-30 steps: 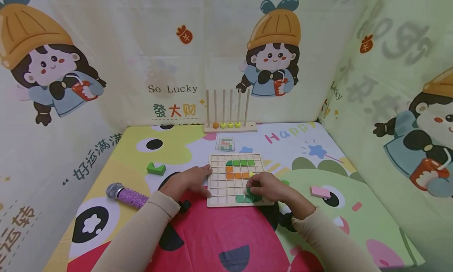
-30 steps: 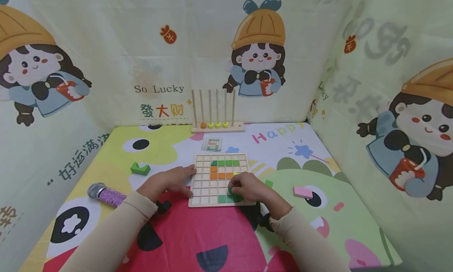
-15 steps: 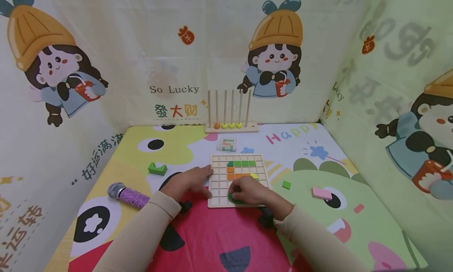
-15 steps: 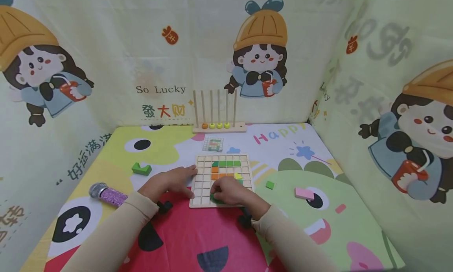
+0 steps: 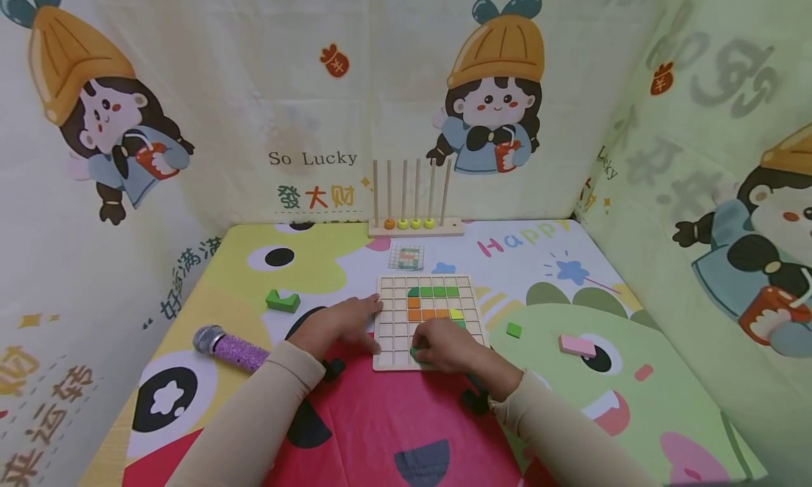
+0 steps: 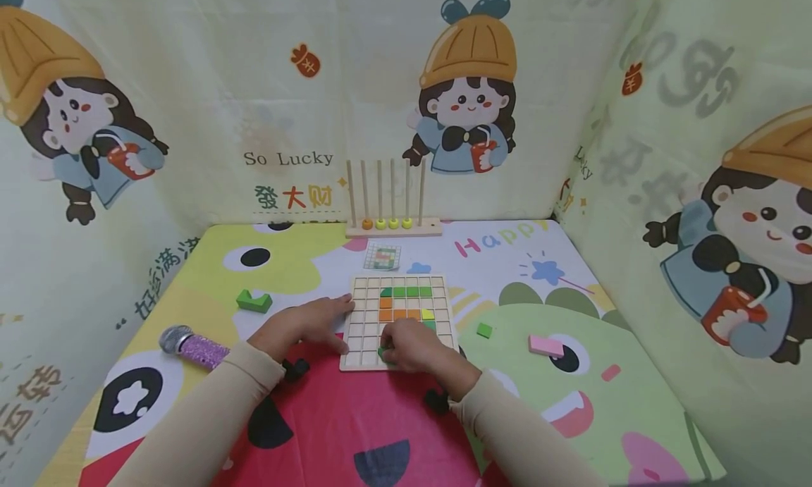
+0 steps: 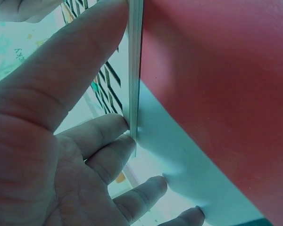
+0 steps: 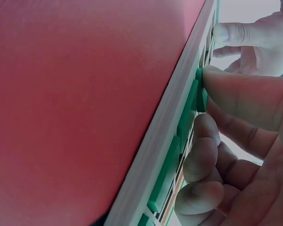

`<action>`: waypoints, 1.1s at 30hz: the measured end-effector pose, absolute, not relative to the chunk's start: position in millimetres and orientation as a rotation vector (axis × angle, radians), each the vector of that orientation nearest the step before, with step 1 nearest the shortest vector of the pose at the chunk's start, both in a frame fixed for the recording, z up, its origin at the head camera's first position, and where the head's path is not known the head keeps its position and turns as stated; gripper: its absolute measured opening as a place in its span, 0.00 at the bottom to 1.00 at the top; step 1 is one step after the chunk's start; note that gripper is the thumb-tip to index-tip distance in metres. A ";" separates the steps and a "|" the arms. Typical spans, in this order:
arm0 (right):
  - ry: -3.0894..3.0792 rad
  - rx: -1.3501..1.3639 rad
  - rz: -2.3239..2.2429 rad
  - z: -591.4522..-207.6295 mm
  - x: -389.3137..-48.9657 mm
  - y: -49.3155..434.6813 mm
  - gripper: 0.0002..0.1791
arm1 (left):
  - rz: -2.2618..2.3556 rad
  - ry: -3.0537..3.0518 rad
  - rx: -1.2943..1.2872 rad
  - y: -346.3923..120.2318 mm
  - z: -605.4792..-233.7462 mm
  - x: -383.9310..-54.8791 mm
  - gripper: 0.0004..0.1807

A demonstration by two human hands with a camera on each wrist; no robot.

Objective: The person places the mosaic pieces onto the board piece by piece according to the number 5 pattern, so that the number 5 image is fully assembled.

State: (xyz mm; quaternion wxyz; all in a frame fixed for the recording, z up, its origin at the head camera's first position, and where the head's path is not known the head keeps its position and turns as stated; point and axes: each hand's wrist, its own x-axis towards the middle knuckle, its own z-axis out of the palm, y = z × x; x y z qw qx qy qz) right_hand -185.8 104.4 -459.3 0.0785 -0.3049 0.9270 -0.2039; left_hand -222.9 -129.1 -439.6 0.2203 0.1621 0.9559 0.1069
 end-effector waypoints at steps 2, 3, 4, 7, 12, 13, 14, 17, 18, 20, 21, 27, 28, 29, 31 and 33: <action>2.791 -0.902 -0.580 -458.4 -184.5 104.0 0.03 | 0.295 2.644 0.441 -129.1 -439.4 -223.4 0.56; 2.800 -0.907 -0.566 -458.2 -183.8 103.6 0.03 | 0.295 2.644 0.441 -129.0 -439.2 -223.5 0.56; 2.809 -0.909 -0.554 -458.0 -182.9 103.2 0.04 | 0.296 2.643 0.439 -129.1 -439.1 -223.6 0.56; 2.842 -0.922 -0.506 -457.4 -180.0 101.8 0.04 | 0.290 2.643 0.432 -128.9 -439.0 -223.5 0.57; 2.886 -0.923 -0.443 -455.8 -175.0 100.5 0.06 | 0.282 2.647 0.443 -127.9 -438.4 -223.3 0.56; 2.894 -0.925 -0.426 -456.1 -174.4 100.5 0.07 | 0.282 2.646 0.444 -127.8 -438.1 -223.2 0.56; 2.900 -0.924 -0.415 -456.2 -173.9 100.4 0.07 | 0.284 2.646 0.445 -127.7 -438.0 -223.1 0.56; 2.915 -0.924 -0.377 -457.3 -173.2 100.5 0.09 | 0.289 2.645 0.442 -127.8 -437.2 -222.8 0.56; 2.917 -0.925 -0.368 -457.4 -173.0 100.6 0.09 | 0.290 2.645 0.440 -128.0 -437.1 -222.7 0.56; 2.913 -0.932 -0.365 -457.3 -173.4 101.3 0.08 | 0.289 2.647 0.441 -128.2 -436.9 -222.7 0.56; 2.908 -0.933 -0.379 -457.0 -173.8 102.0 0.06 | 0.287 2.649 0.445 -128.2 -436.9 -222.8 0.56; 2.823 -0.884 -0.660 -453.9 -179.7 116.9 0.10 | 0.293 2.648 0.460 -129.0 -439.1 -223.0 0.56; 2.816 -0.869 -0.708 -453.2 -180.9 121.2 0.10 | 0.295 2.647 0.461 -129.1 -439.5 -222.8 0.56; 2.814 -0.857 -0.745 -452.4 -182.0 125.7 0.10 | 0.296 2.646 0.463 -129.0 -439.9 -222.7 0.56; 2.818 -0.829 -0.789 -451.5 -184.7 136.0 0.09 | 0.287 2.649 0.472 -128.8 -440.1 -222.4 0.56; 2.818 -0.781 -0.812 -450.6 -186.9 146.8 0.09 | 0.281 2.655 0.466 -128.5 -439.9 -222.0 0.56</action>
